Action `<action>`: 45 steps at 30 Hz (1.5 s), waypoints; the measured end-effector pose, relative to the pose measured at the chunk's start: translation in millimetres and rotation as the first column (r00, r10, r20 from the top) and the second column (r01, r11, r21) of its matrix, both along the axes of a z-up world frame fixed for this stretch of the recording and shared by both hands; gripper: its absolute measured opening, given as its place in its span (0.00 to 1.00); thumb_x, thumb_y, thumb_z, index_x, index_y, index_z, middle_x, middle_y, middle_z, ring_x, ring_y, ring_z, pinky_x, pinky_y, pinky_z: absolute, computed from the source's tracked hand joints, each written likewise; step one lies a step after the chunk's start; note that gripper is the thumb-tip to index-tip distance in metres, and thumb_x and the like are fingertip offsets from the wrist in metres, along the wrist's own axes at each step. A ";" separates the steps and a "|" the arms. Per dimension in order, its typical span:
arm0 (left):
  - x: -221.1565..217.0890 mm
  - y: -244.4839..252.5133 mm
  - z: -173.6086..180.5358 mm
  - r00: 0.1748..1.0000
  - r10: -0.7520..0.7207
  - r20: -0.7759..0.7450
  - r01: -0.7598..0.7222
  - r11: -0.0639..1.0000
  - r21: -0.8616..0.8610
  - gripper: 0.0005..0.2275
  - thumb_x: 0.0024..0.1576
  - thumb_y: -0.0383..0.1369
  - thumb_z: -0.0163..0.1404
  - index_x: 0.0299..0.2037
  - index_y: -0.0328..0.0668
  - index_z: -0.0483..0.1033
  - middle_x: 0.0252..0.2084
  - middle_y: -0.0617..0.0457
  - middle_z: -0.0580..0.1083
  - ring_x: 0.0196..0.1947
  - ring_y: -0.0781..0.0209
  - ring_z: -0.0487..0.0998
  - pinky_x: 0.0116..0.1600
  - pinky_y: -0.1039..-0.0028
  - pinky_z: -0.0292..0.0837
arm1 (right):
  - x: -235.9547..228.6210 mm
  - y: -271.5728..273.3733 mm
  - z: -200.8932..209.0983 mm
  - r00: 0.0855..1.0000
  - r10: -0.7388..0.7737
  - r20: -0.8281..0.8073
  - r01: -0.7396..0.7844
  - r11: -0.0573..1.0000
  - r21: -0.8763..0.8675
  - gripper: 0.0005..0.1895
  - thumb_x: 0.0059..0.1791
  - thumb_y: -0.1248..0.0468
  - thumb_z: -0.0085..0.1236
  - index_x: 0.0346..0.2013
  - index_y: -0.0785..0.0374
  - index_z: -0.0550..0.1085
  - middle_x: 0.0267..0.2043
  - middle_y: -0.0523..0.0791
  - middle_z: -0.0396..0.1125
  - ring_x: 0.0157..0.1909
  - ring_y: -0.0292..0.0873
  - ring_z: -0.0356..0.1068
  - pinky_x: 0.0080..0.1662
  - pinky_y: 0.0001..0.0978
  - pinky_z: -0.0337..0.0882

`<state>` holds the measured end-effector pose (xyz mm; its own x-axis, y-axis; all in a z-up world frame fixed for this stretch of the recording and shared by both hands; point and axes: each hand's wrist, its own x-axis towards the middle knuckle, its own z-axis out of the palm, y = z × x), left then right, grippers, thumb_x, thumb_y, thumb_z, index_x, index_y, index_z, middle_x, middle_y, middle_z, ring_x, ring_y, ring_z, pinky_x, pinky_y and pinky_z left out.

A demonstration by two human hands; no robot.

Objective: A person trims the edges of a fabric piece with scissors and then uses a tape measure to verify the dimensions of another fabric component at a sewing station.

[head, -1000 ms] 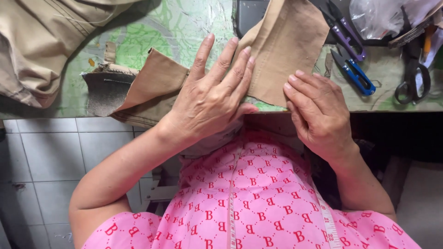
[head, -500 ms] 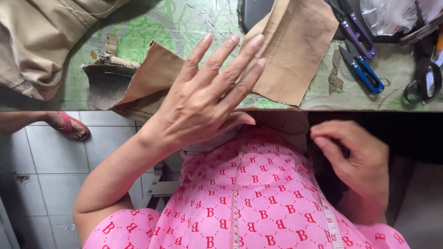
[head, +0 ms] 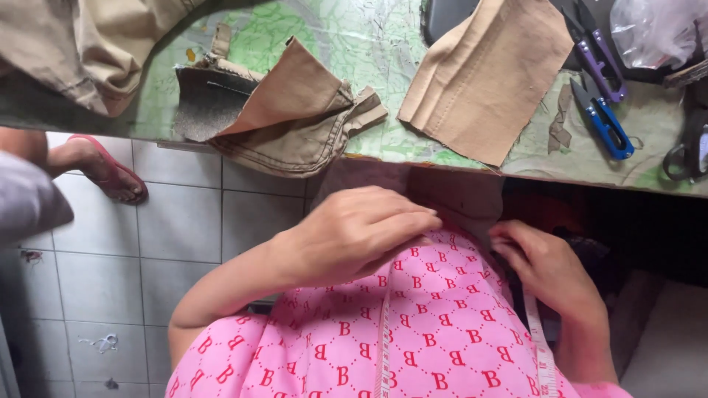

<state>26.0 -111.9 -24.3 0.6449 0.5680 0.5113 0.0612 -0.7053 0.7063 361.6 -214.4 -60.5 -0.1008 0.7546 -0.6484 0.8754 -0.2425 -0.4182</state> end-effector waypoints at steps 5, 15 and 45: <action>37.8 2.8 -3.6 0.932 -0.363 0.022 0.348 0.872 -0.344 0.34 0.61 0.53 0.46 0.69 0.32 0.56 0.63 0.36 0.71 0.63 0.41 0.74 0.71 0.52 0.62 | -68.3 32.8 82.9 0.818 0.402 -0.411 -0.205 0.872 0.445 0.10 0.54 0.62 0.51 0.47 0.58 0.76 0.47 0.45 0.74 0.50 0.45 0.76 0.54 0.34 0.72; -33.7 0.3 36.0 0.983 -0.119 -0.138 0.061 0.928 -0.368 0.06 0.67 0.31 0.44 0.42 0.36 0.70 0.36 0.49 0.73 0.33 0.51 0.72 0.46 0.64 0.66 | -25.1 24.4 86.3 0.961 0.146 -0.235 0.047 0.751 0.659 0.06 0.55 0.76 0.55 0.45 0.69 0.78 0.37 0.47 0.74 0.35 0.39 0.74 0.42 0.24 0.72; -25.5 45.7 38.7 0.750 0.626 -0.213 -0.513 0.754 0.411 0.05 0.66 0.23 0.56 0.36 0.36 0.77 0.32 0.49 0.75 0.40 0.50 0.76 0.55 0.62 0.59 | -121.0 118.4 65.9 0.919 0.078 -0.387 0.161 0.821 0.548 0.04 0.59 0.72 0.55 0.47 0.67 0.76 0.35 0.44 0.71 0.31 0.36 0.69 0.39 0.26 0.68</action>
<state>0.5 -66.2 14.3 0.4063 0.7299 0.5497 0.7024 -0.6342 0.3231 240.6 -96.0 5.4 -0.2048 0.9784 -0.0283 0.6145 0.1060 -0.7817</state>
